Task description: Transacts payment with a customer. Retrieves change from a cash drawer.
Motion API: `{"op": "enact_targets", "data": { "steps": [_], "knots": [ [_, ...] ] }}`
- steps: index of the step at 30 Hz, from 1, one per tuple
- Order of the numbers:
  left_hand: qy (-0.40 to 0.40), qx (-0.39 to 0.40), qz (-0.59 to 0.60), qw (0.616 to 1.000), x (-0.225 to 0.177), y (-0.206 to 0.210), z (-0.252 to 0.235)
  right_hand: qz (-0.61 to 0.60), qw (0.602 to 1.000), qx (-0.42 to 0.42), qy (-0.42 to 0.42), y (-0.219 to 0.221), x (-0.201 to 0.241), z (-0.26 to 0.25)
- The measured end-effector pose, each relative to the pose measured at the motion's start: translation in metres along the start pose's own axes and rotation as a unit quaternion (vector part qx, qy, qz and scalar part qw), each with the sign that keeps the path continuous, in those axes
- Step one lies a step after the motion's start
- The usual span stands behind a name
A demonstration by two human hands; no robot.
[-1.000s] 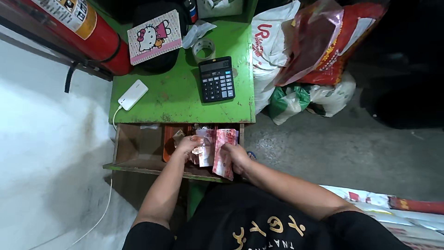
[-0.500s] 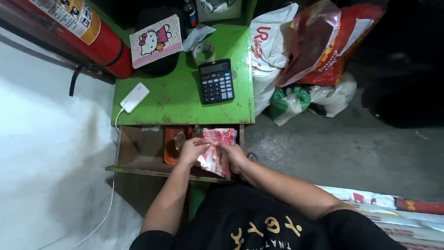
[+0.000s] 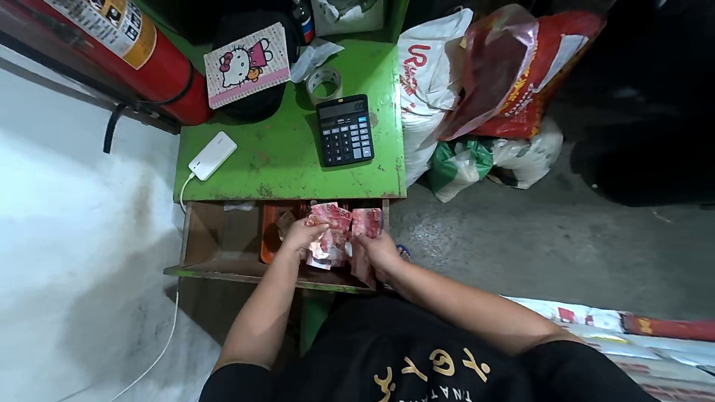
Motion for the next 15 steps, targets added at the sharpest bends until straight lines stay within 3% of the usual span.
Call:
{"op": "enact_targets", "data": {
  "steps": [3,5,7,9,11,15],
  "knots": [
    [-0.006,0.041,-0.239,0.970,0.011,-0.015,-0.018,-0.011,1.000,-0.020,-0.019,-0.013,0.004,0.010],
    [0.009,0.024,-0.342,0.939,0.006,-0.028,-0.019,-0.056,0.998,-0.017,-0.017,-0.015,0.007,0.015],
    [0.032,-0.003,-0.292,0.956,-0.009,-0.035,-0.003,-0.094,0.996,0.008,0.001,-0.010,0.009,0.015],
    [0.053,0.003,-0.097,0.994,-0.022,-0.031,0.021,-0.101,0.993,0.053,0.023,0.005,0.011,0.013],
    [0.070,0.046,0.079,0.993,-0.029,-0.022,0.042,-0.100,0.986,0.122,0.051,0.032,0.009,0.009],
    [0.091,0.068,0.067,0.991,-0.028,-0.025,0.051,-0.099,0.956,0.259,0.093,0.099,0.002,0.000]
  ]
}}
Point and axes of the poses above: each hand's wrist, its own z-axis away from the middle knuckle, its own y-axis out of the palm, x = y × z, the point moved 7 cm from there along -z, towards the middle knuckle, and after that the axes turned 13 degrees about y, right-handed, at the moved point
